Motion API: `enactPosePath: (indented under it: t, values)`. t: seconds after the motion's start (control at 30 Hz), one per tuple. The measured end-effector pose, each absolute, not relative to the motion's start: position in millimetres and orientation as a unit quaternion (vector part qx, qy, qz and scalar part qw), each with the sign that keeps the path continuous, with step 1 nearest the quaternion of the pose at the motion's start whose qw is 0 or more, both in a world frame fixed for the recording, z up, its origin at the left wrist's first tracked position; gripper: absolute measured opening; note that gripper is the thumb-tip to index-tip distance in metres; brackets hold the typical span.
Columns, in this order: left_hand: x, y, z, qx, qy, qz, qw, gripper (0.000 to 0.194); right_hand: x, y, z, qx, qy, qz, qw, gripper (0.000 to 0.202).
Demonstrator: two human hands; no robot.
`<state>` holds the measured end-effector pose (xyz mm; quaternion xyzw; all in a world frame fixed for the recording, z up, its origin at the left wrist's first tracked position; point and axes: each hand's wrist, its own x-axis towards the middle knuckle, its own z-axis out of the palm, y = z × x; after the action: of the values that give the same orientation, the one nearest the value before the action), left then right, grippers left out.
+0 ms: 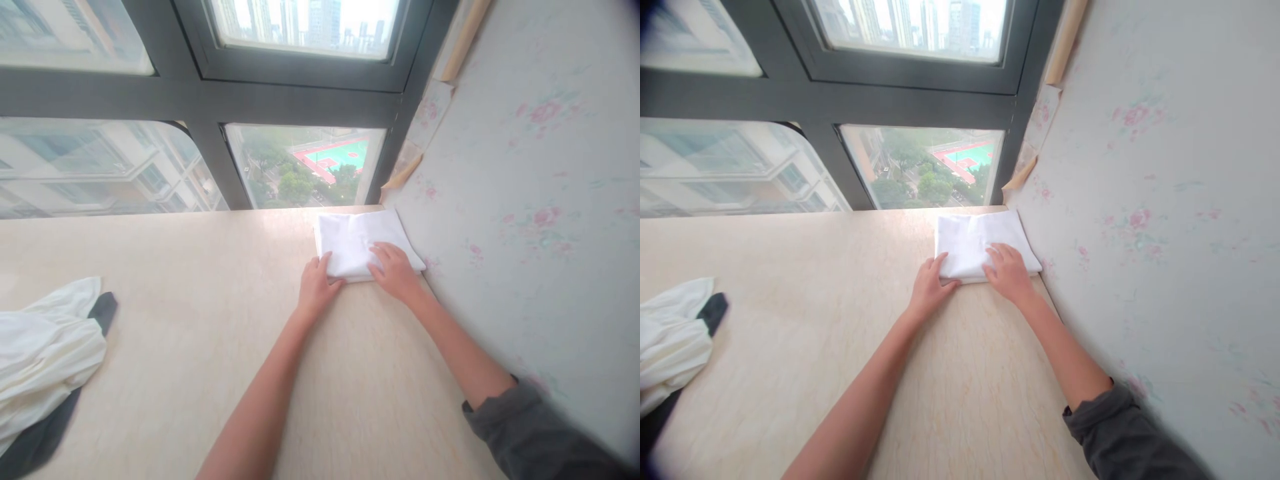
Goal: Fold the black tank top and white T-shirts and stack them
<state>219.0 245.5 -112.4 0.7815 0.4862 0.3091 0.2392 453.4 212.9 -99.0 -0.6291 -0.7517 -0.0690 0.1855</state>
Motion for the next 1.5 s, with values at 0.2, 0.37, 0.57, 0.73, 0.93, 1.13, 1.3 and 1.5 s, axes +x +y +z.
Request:
enactPosePath:
  t: [0.2, 0.37, 0.57, 0.73, 0.93, 1.13, 1.3, 1.5]
  values:
    - [208, 251, -118, 0.776, 0.459, 0.340, 0.267, 0.059, 399, 206, -110, -0.497, -0.838, -0.057, 0.218, 0.045]
    - [204, 251, -121, 0.775, 0.450, 0.341, 0.284, 0.075, 393, 209, -113, -0.509, -0.827, -0.056, 0.234, 0.043]
    - [204, 253, -123, 0.769, 0.454, 0.338, 0.297, 0.074, 399, 211, -98, -0.525, -0.815, -0.022, 0.244, 0.044]
    - [205, 252, -122, 0.762, 0.455, 0.347, 0.303, 0.078, 405, 206, -95, -0.530, -0.798, -0.014, 0.288, 0.043]
    - [202, 251, -116, 0.774, 0.431, 0.346, 0.310, 0.070, 415, 192, -102, -0.511, -0.811, 0.023, 0.284, 0.035]
    - [201, 249, -107, 0.767, 0.449, 0.334, 0.314, 0.031, 476, 212, -103, -0.684, -0.702, -0.019, 0.198, 0.041]
    - [206, 246, -107, 0.751, 0.503, 0.324, 0.280, 0.028, 502, 213, -118, -0.762, -0.627, -0.051, 0.154, 0.047]
    - [182, 216, -100, 0.752, 0.549, 0.285, 0.229, 0.036, 467, 172, -108, -0.694, -0.643, -0.149, 0.287, 0.032]
